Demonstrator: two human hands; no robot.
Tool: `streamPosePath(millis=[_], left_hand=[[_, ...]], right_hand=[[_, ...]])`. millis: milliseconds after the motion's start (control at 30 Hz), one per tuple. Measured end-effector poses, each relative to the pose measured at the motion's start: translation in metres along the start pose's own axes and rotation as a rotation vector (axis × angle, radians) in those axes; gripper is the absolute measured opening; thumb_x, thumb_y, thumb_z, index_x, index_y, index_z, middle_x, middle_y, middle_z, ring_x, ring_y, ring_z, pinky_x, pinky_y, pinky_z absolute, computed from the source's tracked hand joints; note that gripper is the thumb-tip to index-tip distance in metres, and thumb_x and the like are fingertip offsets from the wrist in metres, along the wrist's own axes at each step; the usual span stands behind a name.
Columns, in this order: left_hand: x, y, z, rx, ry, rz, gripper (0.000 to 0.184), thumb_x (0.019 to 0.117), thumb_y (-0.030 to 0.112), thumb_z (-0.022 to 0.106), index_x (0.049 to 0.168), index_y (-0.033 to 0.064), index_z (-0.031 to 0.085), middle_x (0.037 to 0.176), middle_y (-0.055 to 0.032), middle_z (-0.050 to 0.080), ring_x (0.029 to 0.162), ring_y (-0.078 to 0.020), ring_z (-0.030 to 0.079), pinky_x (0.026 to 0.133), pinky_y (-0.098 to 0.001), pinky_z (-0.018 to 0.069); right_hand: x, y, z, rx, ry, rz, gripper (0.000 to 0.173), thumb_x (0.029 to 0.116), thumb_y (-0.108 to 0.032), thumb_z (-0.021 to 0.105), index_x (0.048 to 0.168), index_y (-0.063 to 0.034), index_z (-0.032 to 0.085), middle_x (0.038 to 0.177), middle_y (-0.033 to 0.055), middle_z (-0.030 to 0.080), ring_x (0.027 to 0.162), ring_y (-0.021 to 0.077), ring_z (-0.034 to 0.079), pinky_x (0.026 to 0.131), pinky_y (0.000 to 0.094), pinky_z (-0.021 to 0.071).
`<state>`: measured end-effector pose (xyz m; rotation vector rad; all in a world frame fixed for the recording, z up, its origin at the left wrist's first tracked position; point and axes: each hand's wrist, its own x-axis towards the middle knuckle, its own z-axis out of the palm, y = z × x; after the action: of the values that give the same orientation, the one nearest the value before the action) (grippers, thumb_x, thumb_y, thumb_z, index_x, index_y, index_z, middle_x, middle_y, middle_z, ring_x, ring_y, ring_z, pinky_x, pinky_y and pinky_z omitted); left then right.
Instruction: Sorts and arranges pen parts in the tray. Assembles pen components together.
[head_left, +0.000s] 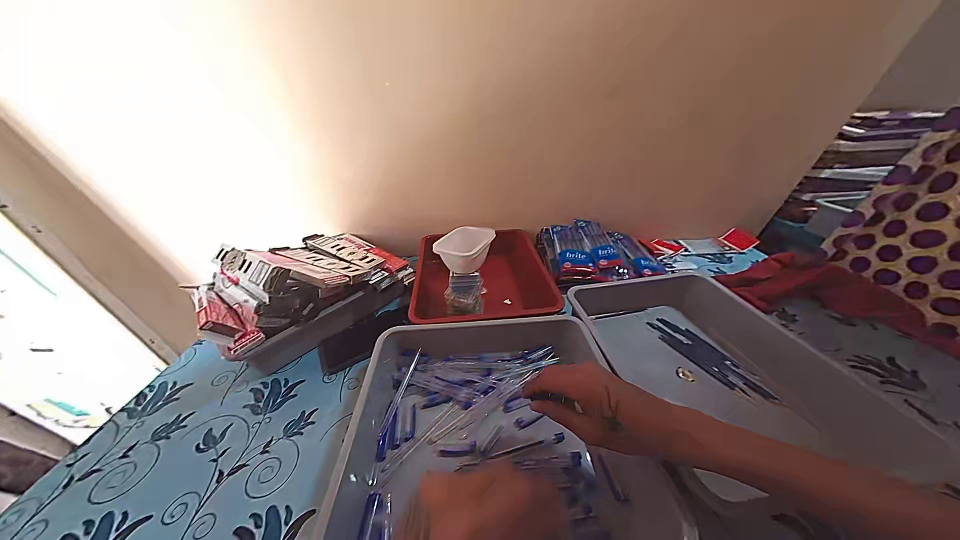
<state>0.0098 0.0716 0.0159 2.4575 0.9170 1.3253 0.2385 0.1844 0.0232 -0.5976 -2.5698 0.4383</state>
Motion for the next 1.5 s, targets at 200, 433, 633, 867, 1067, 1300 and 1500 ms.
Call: streamPosePath(millis=[200,433,633,867,1067,1300,1500], left_hand=[[0.071,-0.084,0.027,0.043,-0.370,-0.201,0.024,0.1016,0.019,0.060,0.106,0.0005,0.074,0.084,-0.0131,0.073,0.072,-0.0223,0.069,0.070,-0.0386,0.0563],[0.083,-0.109,0.043,-0.133,-0.371,-0.363,0.027,0.1039,0.012,0.051,0.117,-0.0027,0.070,0.097,-0.0102,0.071,0.081,-0.0067,0.065,0.077,-0.0207,0.0517],[0.081,-0.112,0.044,-0.290,-0.309,-0.538,0.018,0.1020,0.014,0.059,0.109,0.0031,0.071,0.090,0.0050,0.070,0.074,0.0075,0.060,0.069,-0.0103,0.0483],[0.081,-0.114,0.047,-0.114,-0.246,-0.457,0.013,0.0988,0.013,0.063,0.104,0.0074,0.073,0.083,0.0043,0.069,0.065,0.0030,0.058,0.061,-0.0143,0.0474],[0.083,-0.114,0.042,-0.077,-0.201,-0.384,0.011,0.0986,0.012,0.063,0.104,0.0086,0.073,0.081,0.0045,0.069,0.061,0.0025,0.057,0.057,-0.0138,0.0468],[0.082,-0.117,0.035,-0.088,-0.174,-0.368,0.012,0.0991,0.010,0.063,0.104,0.0063,0.072,0.081,0.0018,0.069,0.061,0.0006,0.057,0.057,-0.0153,0.0473],[0.082,-0.121,0.036,-0.108,-0.195,-0.390,0.009,0.0968,0.010,0.067,0.103,0.0070,0.073,0.083,0.0028,0.071,0.063,0.0019,0.059,0.059,-0.0149,0.0493]], right_hand=[[-0.006,0.021,-0.007,0.239,0.124,0.297,0.024,0.1007,-0.011,0.059,0.116,0.0024,0.072,0.100,0.0136,0.071,0.078,0.0064,0.066,0.072,0.0175,0.0541],[0.005,0.038,-0.015,0.453,0.100,0.510,0.023,0.1052,-0.008,0.053,0.117,0.0021,0.069,0.102,0.0066,0.071,0.083,0.0004,0.068,0.076,0.0167,0.0573],[0.010,0.042,-0.008,0.537,0.122,0.520,0.014,0.1014,-0.006,0.060,0.107,-0.0002,0.071,0.094,0.0009,0.073,0.082,-0.0030,0.069,0.078,0.0140,0.0575],[0.004,0.047,-0.006,0.190,-0.095,0.362,0.011,0.0991,-0.007,0.061,0.109,-0.0023,0.066,0.093,0.0060,0.070,0.080,0.0055,0.067,0.073,0.0192,0.0551],[0.019,0.043,-0.005,-0.159,-0.438,0.286,0.017,0.1020,-0.014,0.062,0.112,-0.0020,0.069,0.094,0.0124,0.066,0.085,0.0260,0.066,0.074,0.0420,0.0535],[0.034,0.060,0.010,-0.205,-0.433,0.117,0.016,0.1023,-0.014,0.060,0.101,-0.0032,0.071,0.092,0.0122,0.069,0.082,0.0267,0.069,0.071,0.0441,0.0555],[0.026,0.060,-0.008,-0.037,-0.193,0.201,0.017,0.1039,-0.018,0.057,0.101,-0.0046,0.068,0.080,0.0030,0.067,0.070,0.0076,0.065,0.066,0.0231,0.0542]])
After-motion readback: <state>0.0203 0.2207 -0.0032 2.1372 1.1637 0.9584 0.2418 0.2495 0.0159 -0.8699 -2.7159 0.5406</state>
